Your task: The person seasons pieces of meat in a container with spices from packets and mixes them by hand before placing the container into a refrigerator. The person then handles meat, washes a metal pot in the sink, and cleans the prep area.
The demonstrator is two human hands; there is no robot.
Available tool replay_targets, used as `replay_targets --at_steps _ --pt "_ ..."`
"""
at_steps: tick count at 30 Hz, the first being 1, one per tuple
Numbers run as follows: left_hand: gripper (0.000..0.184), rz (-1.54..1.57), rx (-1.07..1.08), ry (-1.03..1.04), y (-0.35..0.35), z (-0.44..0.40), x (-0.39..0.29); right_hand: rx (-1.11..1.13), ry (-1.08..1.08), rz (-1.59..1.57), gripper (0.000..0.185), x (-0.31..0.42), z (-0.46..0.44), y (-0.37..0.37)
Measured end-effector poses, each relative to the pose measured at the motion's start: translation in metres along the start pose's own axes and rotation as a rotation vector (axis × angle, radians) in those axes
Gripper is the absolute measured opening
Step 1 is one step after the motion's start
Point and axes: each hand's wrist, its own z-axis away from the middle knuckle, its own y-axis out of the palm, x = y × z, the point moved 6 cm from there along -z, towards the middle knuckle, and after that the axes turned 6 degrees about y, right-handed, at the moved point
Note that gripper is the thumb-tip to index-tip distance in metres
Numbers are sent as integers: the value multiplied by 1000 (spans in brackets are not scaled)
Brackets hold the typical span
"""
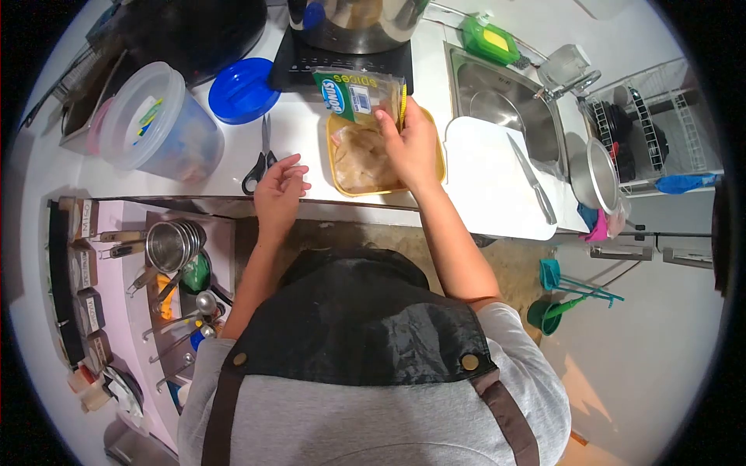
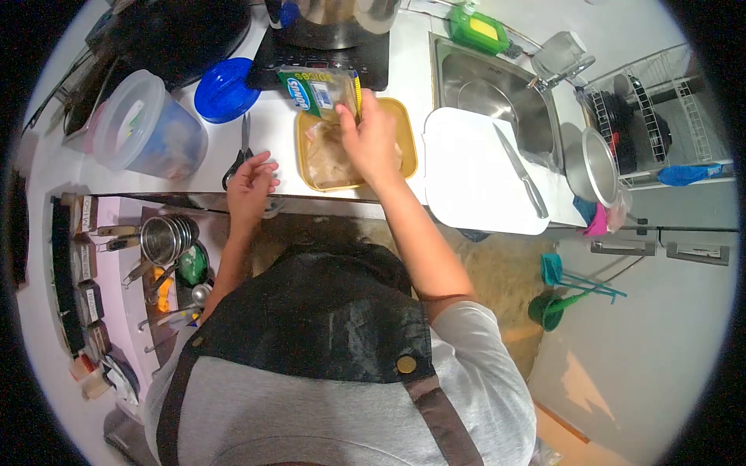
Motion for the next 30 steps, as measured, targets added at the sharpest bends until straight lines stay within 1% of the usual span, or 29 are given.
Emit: replay_targets --at_steps 5,7,13,20,26,28,30 --pt "29 -2 43 -8 2 3 2 6 37 5 16 3 3 4" --pt "29 -9 33 -28 1 3 2 36 63 102 16 3 3 5" --pt "28 16 39 -36 -1 2 6 42 97 85 15 7 2 4" --pt "29 1 55 -33 2 -1 8 -16 42 37 15 5 1 0" --pt "30 -6 81 -53 8 -3 9 34 60 71 16 7 2 -8" --pt "30 -1 106 -32 10 -4 8 75 41 137 17 -1 3 -16" --pt "29 -3 104 -27 11 -4 10 61 27 138 17 -4 4 -27"
